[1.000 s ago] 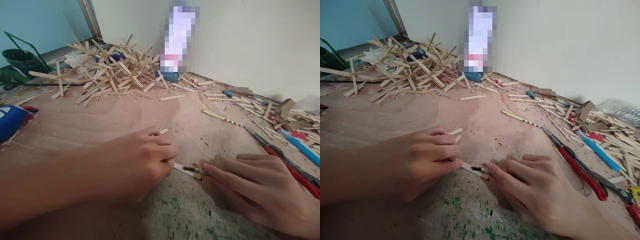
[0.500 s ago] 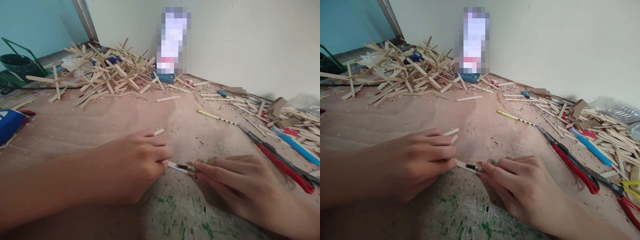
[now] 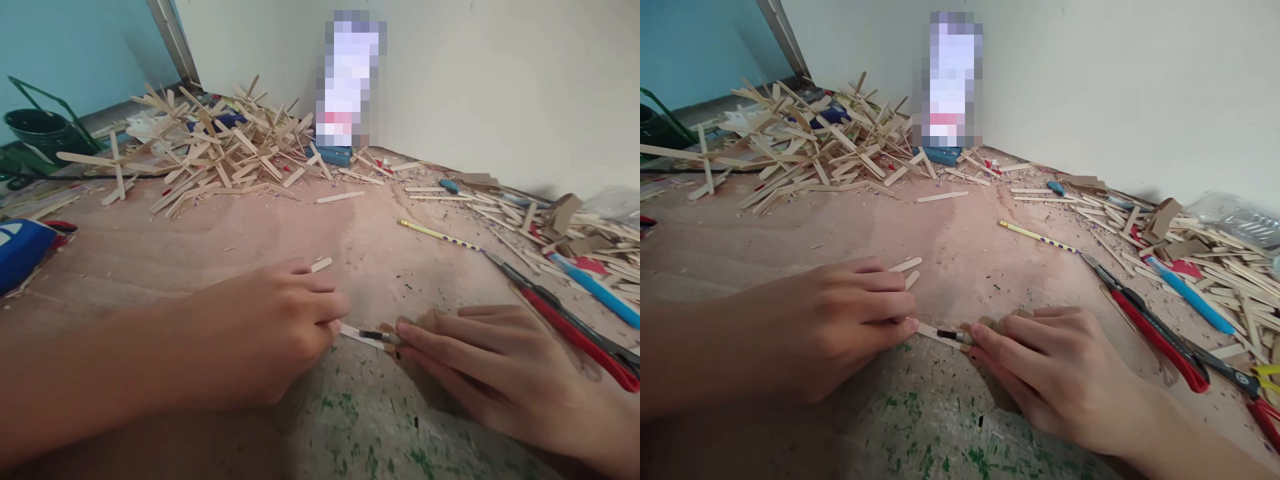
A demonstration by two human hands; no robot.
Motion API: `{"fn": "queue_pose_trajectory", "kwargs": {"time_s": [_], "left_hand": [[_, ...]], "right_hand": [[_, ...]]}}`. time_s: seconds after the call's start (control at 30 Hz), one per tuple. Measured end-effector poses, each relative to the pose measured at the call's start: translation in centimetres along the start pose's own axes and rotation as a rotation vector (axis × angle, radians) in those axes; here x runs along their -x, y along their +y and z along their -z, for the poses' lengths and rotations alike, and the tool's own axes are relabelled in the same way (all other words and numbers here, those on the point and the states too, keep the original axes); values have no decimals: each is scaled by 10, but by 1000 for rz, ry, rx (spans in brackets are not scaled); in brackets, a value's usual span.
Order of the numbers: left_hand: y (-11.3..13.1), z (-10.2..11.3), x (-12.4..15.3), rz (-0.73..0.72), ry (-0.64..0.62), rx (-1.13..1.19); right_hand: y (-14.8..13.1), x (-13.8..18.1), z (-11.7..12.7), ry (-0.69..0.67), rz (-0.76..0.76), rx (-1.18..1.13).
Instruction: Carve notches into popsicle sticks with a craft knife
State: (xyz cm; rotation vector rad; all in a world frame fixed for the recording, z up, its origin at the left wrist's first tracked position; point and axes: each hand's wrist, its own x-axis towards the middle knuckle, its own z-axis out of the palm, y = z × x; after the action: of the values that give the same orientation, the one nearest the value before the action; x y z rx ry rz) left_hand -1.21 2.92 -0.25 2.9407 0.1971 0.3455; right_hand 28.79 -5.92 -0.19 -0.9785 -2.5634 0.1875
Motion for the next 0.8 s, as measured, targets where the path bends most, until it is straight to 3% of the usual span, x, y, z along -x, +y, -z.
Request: {"fn": "queue_pose_trajectory", "kwargs": {"time_s": [0.2,0.57,0.8], "left_hand": [[-1,-3,1,-19,7,10],[-1,-3,1,-33,-14,-3],[-3,-4,3,-24,-38,11]], "right_hand": [[-8,6,9,-72,187,270],[-15,-8,-6,7,-172,-170],[-5,-6,3,1,-43,-4]]}}
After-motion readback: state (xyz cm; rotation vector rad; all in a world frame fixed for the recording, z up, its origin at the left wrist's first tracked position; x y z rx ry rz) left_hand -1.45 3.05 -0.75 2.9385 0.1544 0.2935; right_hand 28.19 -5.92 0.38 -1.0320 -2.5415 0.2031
